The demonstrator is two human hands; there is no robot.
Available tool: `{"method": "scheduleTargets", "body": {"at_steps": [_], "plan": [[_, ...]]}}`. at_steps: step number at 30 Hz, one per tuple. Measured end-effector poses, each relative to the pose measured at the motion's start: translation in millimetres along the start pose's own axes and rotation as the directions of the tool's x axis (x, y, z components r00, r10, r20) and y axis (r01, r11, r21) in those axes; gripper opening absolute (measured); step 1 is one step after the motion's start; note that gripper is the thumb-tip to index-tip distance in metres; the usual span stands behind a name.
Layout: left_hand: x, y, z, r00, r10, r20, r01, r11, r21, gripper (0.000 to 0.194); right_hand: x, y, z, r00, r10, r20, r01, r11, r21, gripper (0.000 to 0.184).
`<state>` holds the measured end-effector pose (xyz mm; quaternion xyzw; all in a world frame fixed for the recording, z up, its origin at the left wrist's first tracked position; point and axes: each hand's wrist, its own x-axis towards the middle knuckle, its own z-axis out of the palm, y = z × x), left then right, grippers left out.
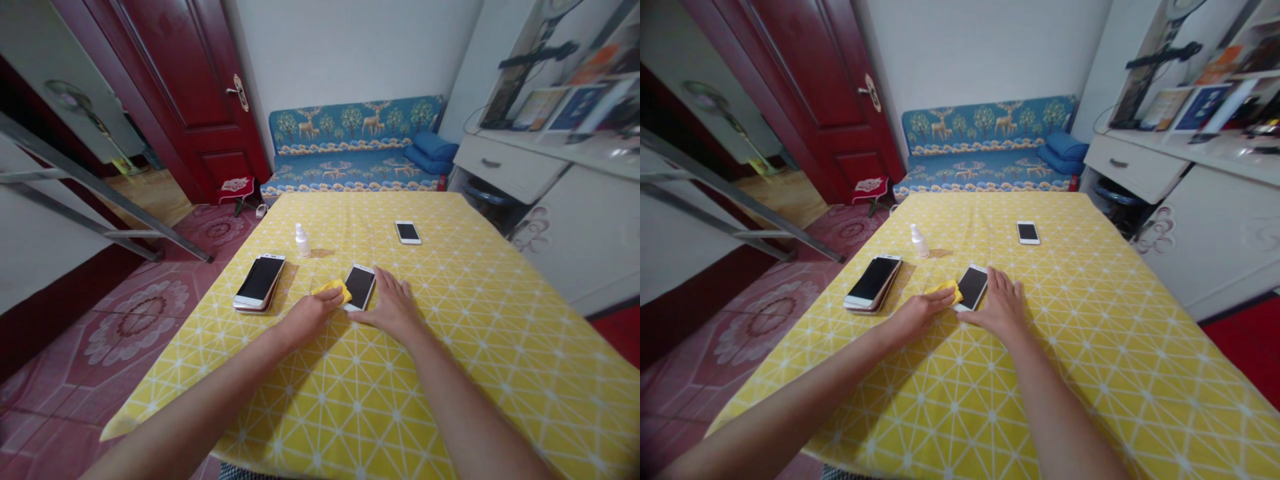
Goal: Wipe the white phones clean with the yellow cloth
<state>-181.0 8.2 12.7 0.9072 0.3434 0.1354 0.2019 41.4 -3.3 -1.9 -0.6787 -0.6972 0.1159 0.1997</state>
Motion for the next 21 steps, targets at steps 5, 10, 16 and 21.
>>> {"method": "scheduleTargets", "body": {"at_steps": [5,10,16,21], "plan": [[-1,5,4.3,0.999,-0.026,-0.038,0.027,0.999,0.037,0.077,2,1,7,0.984,0.092,-0.151,-0.101,0.993,-0.059,0.119],[2,11,10.1,0.996,-0.079,-0.050,0.083,0.994,0.072,0.075,1,-3,7,0.966,0.140,-0.215,-0.162,0.983,-0.088,0.115],[8,22,20.3,0.985,-0.140,-0.105,0.151,0.982,0.113,0.060,-2,-2,-4,0.961,0.139,-0.239,-0.175,0.975,-0.138,0.082],[20,29,20.5,0.963,-0.212,-0.166,0.225,0.972,0.061,0.055,-5,3,-14,0.939,0.141,-0.313,-0.202,0.964,-0.171,0.055]]}}
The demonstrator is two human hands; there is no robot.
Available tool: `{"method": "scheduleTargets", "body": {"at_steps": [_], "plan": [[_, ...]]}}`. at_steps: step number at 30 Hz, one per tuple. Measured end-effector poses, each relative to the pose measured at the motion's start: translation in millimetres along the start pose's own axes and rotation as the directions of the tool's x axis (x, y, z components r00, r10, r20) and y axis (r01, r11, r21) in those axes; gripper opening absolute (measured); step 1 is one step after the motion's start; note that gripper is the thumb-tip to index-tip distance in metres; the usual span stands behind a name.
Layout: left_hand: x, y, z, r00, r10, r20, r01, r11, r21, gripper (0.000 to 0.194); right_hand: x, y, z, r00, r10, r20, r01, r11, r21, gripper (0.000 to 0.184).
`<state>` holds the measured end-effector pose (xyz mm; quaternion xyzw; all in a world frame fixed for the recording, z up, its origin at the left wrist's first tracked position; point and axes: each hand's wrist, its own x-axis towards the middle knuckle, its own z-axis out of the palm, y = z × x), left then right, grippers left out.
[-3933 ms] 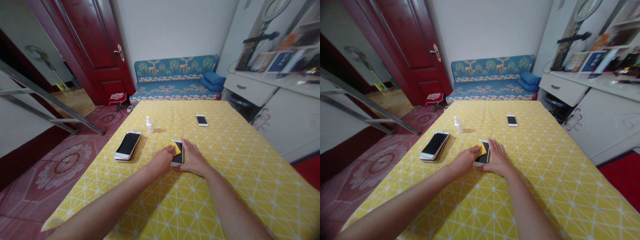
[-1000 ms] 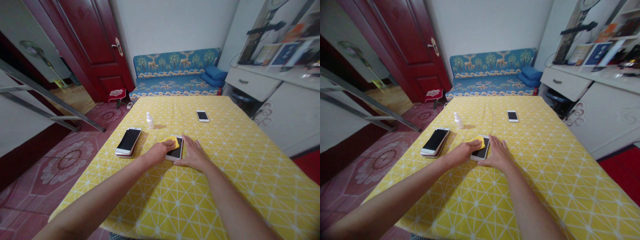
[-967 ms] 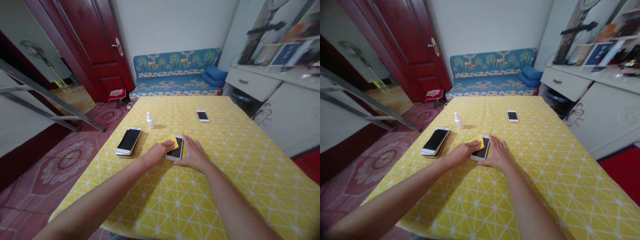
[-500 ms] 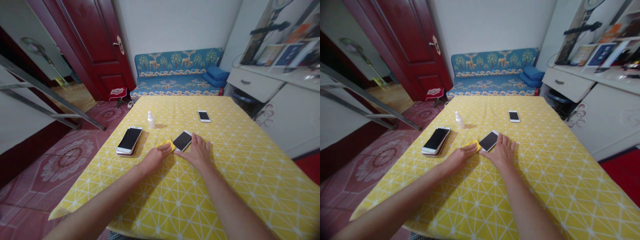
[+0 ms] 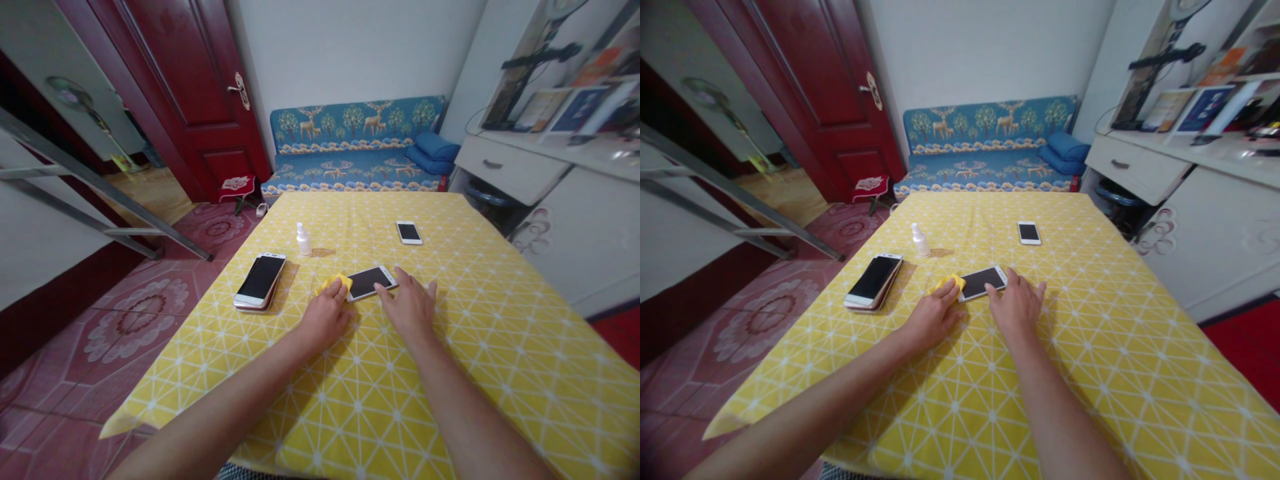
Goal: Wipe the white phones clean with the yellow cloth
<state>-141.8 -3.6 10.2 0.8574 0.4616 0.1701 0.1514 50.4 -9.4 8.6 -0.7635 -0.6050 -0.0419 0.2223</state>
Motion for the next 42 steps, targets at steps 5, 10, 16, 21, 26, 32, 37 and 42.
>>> {"method": "scheduleTargets", "body": {"at_steps": [5,10,16,21,26,32,37,42], "plan": [[14,-6,1.2,0.994,-0.098,-0.050,0.096,0.994,-0.043,0.046,0,3,-7,0.999,0.031,-0.029,-0.031,0.999,-0.004,0.043],[24,-25,2.4,0.992,-0.054,-0.113,0.041,0.992,-0.116,0.052,0,4,-10,0.999,0.037,-0.035,-0.036,0.999,0.030,0.036],[32,-39,0.5,0.991,-0.044,-0.128,0.020,0.982,-0.186,0.054,6,12,1,0.994,-0.089,0.068,0.083,0.993,0.079,0.066],[38,-42,2.2,0.986,-0.048,-0.163,0.022,0.988,-0.156,0.056,8,15,-1,0.975,-0.144,0.168,0.118,0.980,0.161,0.068],[47,-42,4.6,0.971,-0.122,-0.206,0.092,0.984,-0.151,0.052,6,16,-8,0.935,-0.274,0.224,0.246,0.959,0.142,0.073],[57,-42,6.0,0.964,-0.148,-0.219,0.113,0.980,-0.164,0.051,4,13,-8,0.907,-0.377,0.185,0.338,0.917,0.213,0.061],[55,-43,2.4,0.978,-0.096,-0.182,0.066,0.984,-0.165,0.060,2,4,-9,0.892,-0.419,0.168,0.376,0.896,0.237,0.059],[50,-39,-2.0,0.988,-0.058,-0.142,0.027,0.976,-0.214,0.059,-3,-7,-3,0.895,-0.413,0.171,0.380,0.904,0.193,0.074]]}}
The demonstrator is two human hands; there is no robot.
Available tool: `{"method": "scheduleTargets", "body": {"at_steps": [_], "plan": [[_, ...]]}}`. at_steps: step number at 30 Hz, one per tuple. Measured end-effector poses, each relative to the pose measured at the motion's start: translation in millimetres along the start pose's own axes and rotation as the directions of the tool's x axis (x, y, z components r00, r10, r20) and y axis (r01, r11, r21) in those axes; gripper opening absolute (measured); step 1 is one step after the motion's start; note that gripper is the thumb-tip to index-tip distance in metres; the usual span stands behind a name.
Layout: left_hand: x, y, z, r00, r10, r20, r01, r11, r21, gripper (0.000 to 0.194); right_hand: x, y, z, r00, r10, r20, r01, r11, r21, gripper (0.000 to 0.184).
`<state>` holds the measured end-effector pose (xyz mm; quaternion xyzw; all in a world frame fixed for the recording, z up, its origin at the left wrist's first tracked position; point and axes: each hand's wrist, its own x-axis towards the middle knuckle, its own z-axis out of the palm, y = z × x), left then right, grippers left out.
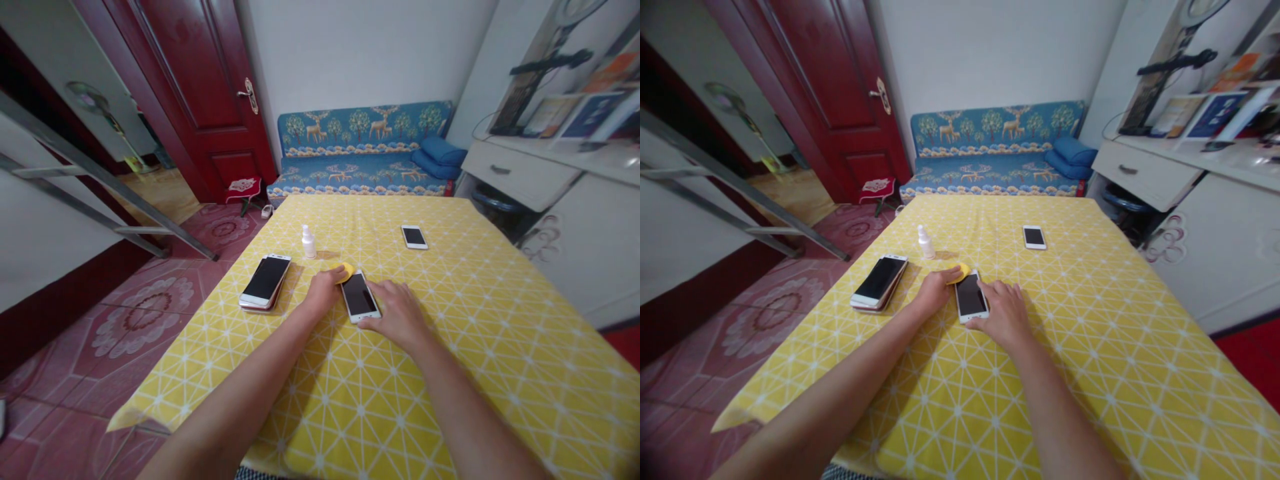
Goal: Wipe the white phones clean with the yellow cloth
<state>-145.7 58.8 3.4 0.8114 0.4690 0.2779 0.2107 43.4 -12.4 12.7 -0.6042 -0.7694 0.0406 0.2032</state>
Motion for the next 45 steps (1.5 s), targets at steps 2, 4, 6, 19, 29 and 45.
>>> {"method": "scheduleTargets", "body": {"at_steps": [2,4,6,19,29,45], "plan": [[-2,2,0.0,1.000,0.016,0.012,-0.016,1.000,-0.012,0.056,0,-4,5,1.000,-0.011,-0.017,0.011,1.000,0.026,0.084],[-3,5,0.4,0.999,0.036,0.020,-0.035,0.999,-0.022,0.053,1,-7,11,1.000,-0.013,-0.020,0.014,0.998,0.053,0.092],[-4,9,0.8,0.999,0.041,0.030,-0.040,0.999,-0.019,0.053,1,-10,14,1.000,0.001,0.010,-0.001,0.998,0.063,0.096],[-13,15,-2.8,0.990,0.075,0.122,-0.042,0.967,-0.251,0.048,5,-7,26,0.989,0.146,0.025,-0.146,0.989,-0.015,0.104],[-34,16,-7.0,0.985,-0.007,0.173,0.069,0.932,-0.357,0.060,6,1,29,0.946,0.319,-0.062,-0.323,0.945,-0.060,0.108],[-51,66,19.9,0.988,-0.131,0.078,0.116,0.979,0.166,0.061,4,7,8,0.888,0.434,-0.149,-0.452,0.884,-0.121,0.072]]}}
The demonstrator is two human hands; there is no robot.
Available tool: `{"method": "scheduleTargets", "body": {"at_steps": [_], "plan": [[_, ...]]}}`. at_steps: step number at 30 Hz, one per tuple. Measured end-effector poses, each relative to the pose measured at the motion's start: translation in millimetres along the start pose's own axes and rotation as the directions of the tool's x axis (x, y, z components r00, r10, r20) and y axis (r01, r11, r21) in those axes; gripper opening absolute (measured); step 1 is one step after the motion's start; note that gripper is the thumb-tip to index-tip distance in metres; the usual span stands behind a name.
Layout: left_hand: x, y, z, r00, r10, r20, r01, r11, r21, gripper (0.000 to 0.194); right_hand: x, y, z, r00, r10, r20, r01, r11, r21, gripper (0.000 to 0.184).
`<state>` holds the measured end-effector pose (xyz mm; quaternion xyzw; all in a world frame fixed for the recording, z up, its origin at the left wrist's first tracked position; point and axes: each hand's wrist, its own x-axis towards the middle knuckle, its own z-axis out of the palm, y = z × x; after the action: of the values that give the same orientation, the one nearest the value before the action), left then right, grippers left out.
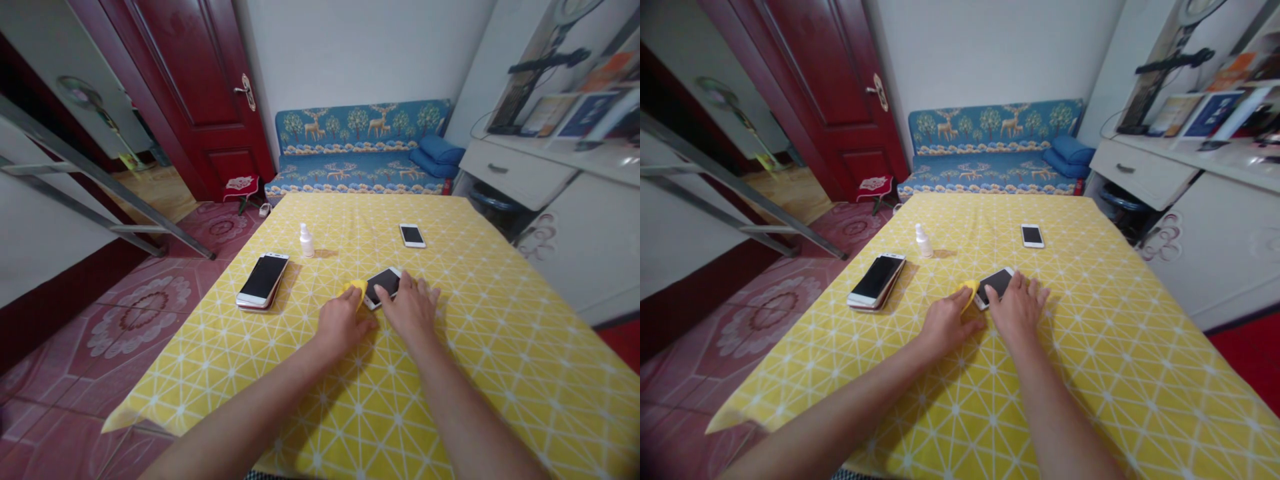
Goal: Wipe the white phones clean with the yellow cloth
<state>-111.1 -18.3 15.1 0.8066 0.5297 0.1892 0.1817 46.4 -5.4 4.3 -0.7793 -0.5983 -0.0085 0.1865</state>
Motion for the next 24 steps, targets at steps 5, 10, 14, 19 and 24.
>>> {"method": "scheduleTargets", "body": {"at_steps": [5,10,14,19,24], "plan": [[7,8,5.2,0.998,-0.054,-0.015,0.056,0.992,0.114,0.064,-1,6,-9,0.995,-0.015,-0.102,0.015,1.000,-0.002,0.050],[22,-7,-0.8,0.998,-0.032,-0.062,0.037,0.996,0.087,0.036,0,13,-14,0.984,0.001,-0.177,-0.007,0.999,-0.031,0.043],[37,-26,-7.0,0.997,0.026,-0.074,-0.022,0.998,0.054,0.039,0,14,-15,0.985,-0.010,-0.170,0.008,1.000,-0.009,0.041],[54,-46,-10.3,0.996,0.007,-0.089,-0.004,0.999,0.038,0.050,-3,11,-14,0.984,-0.003,-0.180,0.014,0.998,0.058,0.035],[60,-52,-11.9,0.992,-0.044,-0.122,0.049,0.998,0.039,0.042,2,15,-10,0.990,-0.036,-0.135,0.049,0.994,0.093,0.044]]}}
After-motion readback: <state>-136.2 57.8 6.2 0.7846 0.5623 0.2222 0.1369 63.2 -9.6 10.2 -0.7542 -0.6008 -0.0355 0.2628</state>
